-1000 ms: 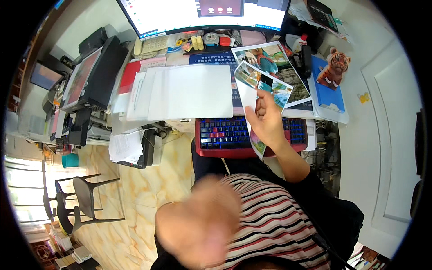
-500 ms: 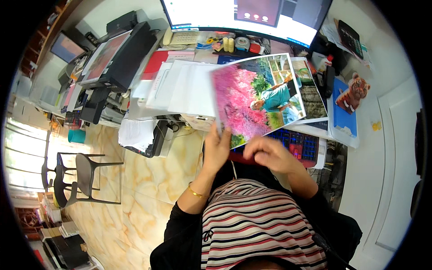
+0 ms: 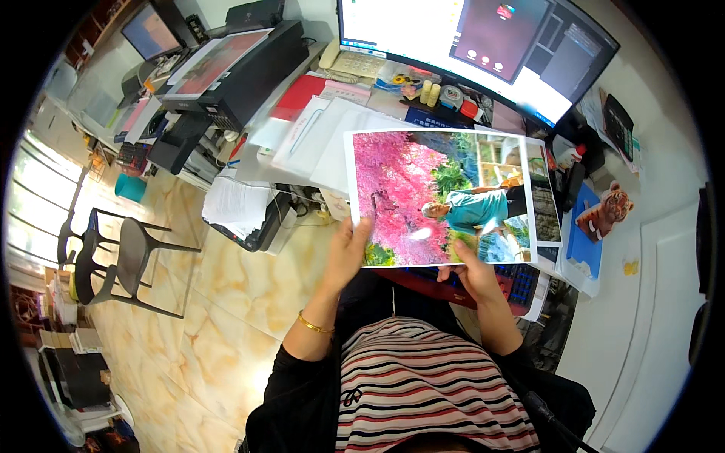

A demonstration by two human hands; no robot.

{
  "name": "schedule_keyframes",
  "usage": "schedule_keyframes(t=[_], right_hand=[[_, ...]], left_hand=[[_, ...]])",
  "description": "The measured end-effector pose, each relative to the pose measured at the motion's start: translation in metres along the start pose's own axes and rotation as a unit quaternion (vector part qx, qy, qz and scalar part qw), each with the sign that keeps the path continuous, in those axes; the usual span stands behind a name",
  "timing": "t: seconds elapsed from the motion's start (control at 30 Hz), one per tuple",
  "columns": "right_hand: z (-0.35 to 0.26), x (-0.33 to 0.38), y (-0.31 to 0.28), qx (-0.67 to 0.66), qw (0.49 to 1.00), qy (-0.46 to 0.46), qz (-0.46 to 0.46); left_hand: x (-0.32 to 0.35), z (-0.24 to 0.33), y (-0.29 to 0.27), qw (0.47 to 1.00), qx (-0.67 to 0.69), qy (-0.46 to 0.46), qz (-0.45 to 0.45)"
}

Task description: The person places printed photos into clear plastic laminating pouches at a desk. They smooth each pouch to remove air bubbles and stack the finished laminated photos. The person handles multiple photos and pouches one at a time.

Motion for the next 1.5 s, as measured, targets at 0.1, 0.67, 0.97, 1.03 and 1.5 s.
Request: schedule_keyframes(t=[0.1, 0.67, 0.97, 1.03, 1.5], right_hand=[[-0.016, -0.01, -0.011, 0.096, 0.987, -0.078, 0.101], [-0.004, -0.11, -0.03, 0.103, 0.983, -0.042, 0.146], [-0.011, -0.129, -0.007, 0.186, 0.975, -0.084, 0.091], [-0.009, -0.129, -0.005, 0.199, 0.972, -0.088, 0.084], [0.021, -0.141, -0.025, 0.235, 0.969, -0.07, 0.02]], left_hand=[[-0.023, 0.01, -0.038, 0.994, 0.101, 0.0, 0.046], [-0.133, 0.048, -0.165, 0.938, 0.143, 0.138, 0.284], [-0.077, 0.152, -0.063, 0.928, -0.017, 0.324, 0.184], [-0.06, 0.162, -0.01, 0.892, -0.153, 0.4, 0.147], [-0.057, 0.01, -0.058, 0.958, -0.16, 0.135, 0.197]])
Point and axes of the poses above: each hand's wrist, its own x-axis away from the middle knuckle, its own y-axis out of the palm, z = x × y, the point moved 10 cm from there along -x, towards the middle knuckle, and after that the axes turned 6 degrees about z, right-handed, at the moved point
